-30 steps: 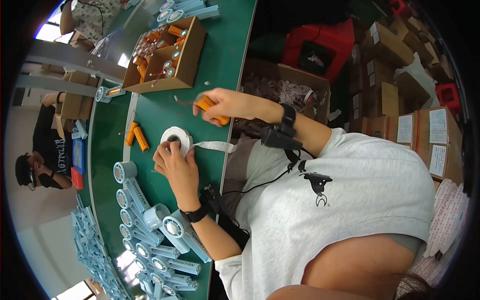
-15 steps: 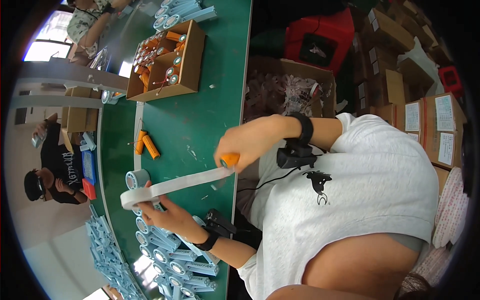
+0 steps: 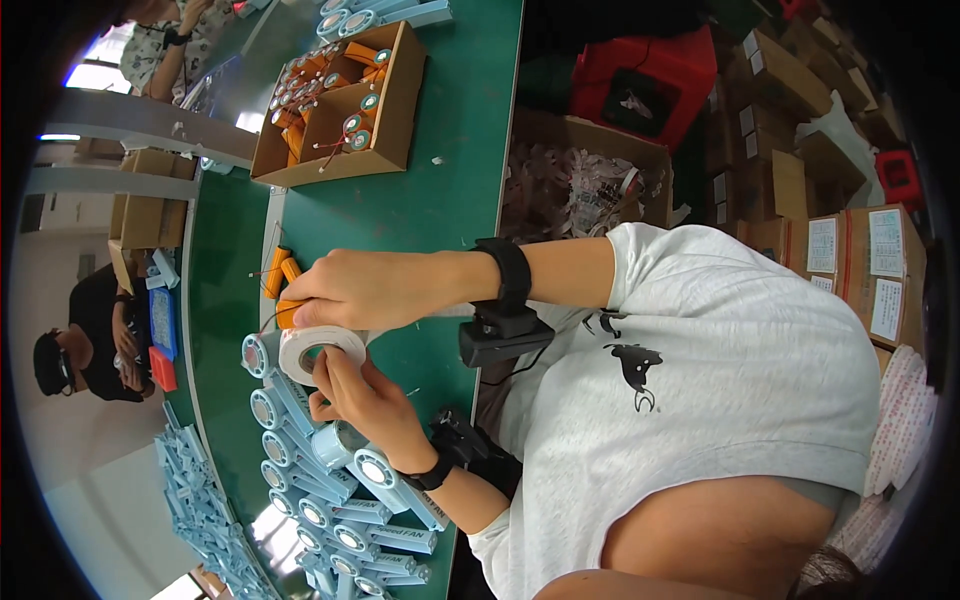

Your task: The person assembles fans by applying double-sided tape to batteries, pressing them into the fan housings, and tucking the wires inside. This process is repeated for multiple fans, which are then set aside on the table.

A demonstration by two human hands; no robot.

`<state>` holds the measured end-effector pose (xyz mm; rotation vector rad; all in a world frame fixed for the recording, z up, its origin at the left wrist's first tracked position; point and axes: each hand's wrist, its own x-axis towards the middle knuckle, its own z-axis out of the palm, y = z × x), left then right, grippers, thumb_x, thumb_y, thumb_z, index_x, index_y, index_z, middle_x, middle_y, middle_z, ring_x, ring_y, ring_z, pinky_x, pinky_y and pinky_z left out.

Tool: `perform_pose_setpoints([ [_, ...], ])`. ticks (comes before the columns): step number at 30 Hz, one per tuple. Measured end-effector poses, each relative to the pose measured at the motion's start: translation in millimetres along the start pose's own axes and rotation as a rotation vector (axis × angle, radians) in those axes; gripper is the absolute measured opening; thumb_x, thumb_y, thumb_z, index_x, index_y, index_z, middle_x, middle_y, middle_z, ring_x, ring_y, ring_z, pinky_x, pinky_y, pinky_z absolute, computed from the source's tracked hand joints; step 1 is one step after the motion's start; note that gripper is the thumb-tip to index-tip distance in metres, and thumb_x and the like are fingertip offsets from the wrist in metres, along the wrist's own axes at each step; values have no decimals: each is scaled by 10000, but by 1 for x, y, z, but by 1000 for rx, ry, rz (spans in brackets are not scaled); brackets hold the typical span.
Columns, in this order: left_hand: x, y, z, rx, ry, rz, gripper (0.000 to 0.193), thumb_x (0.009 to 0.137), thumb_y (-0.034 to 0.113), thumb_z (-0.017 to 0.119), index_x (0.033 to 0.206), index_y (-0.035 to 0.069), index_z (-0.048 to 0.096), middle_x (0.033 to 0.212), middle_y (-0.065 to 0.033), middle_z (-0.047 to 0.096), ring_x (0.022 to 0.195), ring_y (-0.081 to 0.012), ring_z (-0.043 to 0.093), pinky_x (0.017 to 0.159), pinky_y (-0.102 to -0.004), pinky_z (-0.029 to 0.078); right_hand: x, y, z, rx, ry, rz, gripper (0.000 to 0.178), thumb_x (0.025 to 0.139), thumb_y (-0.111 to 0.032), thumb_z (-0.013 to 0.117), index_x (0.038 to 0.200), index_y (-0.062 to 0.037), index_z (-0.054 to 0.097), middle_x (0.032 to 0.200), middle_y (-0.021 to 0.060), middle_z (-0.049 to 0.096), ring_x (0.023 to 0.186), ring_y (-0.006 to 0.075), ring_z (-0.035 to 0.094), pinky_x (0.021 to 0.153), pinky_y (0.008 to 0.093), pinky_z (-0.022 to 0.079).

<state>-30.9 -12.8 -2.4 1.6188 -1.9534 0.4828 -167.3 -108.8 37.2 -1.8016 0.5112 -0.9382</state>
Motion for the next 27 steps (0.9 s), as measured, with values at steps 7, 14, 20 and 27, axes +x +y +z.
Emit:
perform_pose_setpoints([
  [7, 3, 21, -3, -346, 22, -454, 279, 750, 29, 601, 1012, -36, 533, 878, -136, 582, 904, -260, 488, 752, -346, 304, 14, 20, 40, 592, 483, -167, 206, 881, -138, 468, 949, 41, 543, 876, 131, 619, 719, 196, 598, 687, 278, 465],
  [14, 4, 21, 0, -204, 18, -185, 297, 755, 42, 606, 1031, -44, 538, 856, -156, 571, 891, -285, 477, 794, -361, 331, 32, 31, 22, 1090, 576, 49, 181, 877, -114, 461, 996, 19, 496, 955, 157, 589, 857, 226, 586, 795, 326, 457],
  [20, -8, 33, 32, -314, -271, -179, 283, 775, 51, 582, 1042, -32, 535, 1015, -174, 549, 971, -306, 481, 886, -385, 316, 58, 26, -53, 1217, 618, -561, 234, 881, -146, 475, 1047, 15, 511, 1097, 154, 535, 989, 219, 535, 866, 388, 417],
  [27, 18, 23, 6, -185, -211, -5, 374, 787, 65, 564, 1157, 68, 504, 1258, -149, 444, 1233, -336, 312, 964, -436, 282, 30, 42, -41, 994, 328, -396, 349, 876, -160, 504, 1195, -26, 459, 1137, 108, 521, 1069, 203, 485, 937, 366, 380],
])
